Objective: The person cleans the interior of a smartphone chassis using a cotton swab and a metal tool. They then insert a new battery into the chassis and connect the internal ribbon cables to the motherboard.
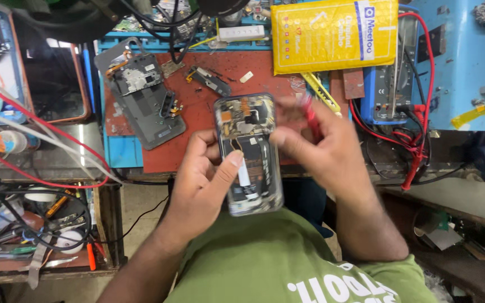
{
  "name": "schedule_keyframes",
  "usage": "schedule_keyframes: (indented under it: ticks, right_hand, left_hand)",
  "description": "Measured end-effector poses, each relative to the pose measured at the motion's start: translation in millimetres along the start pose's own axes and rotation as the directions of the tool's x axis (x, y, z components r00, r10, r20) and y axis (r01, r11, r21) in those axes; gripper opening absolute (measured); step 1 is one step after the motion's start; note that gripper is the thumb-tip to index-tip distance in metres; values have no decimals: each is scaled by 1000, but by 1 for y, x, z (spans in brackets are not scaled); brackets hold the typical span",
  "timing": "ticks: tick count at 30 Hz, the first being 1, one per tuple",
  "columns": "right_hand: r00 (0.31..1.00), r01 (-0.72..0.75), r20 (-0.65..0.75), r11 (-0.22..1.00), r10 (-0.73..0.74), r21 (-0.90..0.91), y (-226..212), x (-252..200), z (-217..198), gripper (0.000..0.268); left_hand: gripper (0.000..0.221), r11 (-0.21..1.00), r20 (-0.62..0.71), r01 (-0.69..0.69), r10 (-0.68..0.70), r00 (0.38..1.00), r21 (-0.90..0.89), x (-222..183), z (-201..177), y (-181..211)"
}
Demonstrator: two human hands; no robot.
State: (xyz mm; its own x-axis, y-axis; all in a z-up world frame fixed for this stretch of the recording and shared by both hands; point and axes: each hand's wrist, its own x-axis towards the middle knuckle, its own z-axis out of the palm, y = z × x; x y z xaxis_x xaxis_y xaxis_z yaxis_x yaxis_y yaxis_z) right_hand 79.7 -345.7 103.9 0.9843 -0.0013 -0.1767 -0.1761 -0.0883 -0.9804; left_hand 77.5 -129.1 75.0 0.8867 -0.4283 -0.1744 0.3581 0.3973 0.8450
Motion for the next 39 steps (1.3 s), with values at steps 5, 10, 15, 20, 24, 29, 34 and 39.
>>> schedule_keyframes:
  ticks: [5, 10, 15, 20, 24, 29, 34, 39]
  right_hand:
    - [996, -49, 78, 998, 51, -27, 11, -16, 14, 27]
    - [954, 166, -95, 767, -284, -620, 6, -13, 2, 32]
    - [814, 207, -57, 382, -578, -901, 11, 6, 2, 27]
    - [902, 399, 39, 797, -429, -453, -1, -46, 8, 49]
    - [912, 402, 96, 826, -398, -396, 3, -45, 4, 27]
    - [517, 786, 332, 285, -789, -548, -6, -9, -35, 17]
    - [495, 822, 377, 281, -783, -495, -12, 5, -36, 19]
    - [761, 449, -11, 540, -648, -712, 3, -1, -38, 21]
  left_hand:
    - [35, 997, 21, -77, 78, 997, -19, -10, -3, -5]
    - [34, 994, -99, -112, 112, 989, 9, -11, -13, -26]
    - [40, 990, -178, -109, 92, 980, -86, -20, -16, -29]
    - [41, 976, -190, -172, 145, 971, -135, -22, -6, -32]
    - [75, 904, 24, -89, 108, 994, -418, -23, 4, -13]
    - [93, 695, 267, 342, -220, 938, -632, -15, -2, 15]
    - [65, 780, 229, 370, -292, 929, -505, -1, -15, 9]
    - [64, 856, 189, 273, -209, 959, -439, -7, -17, 1]
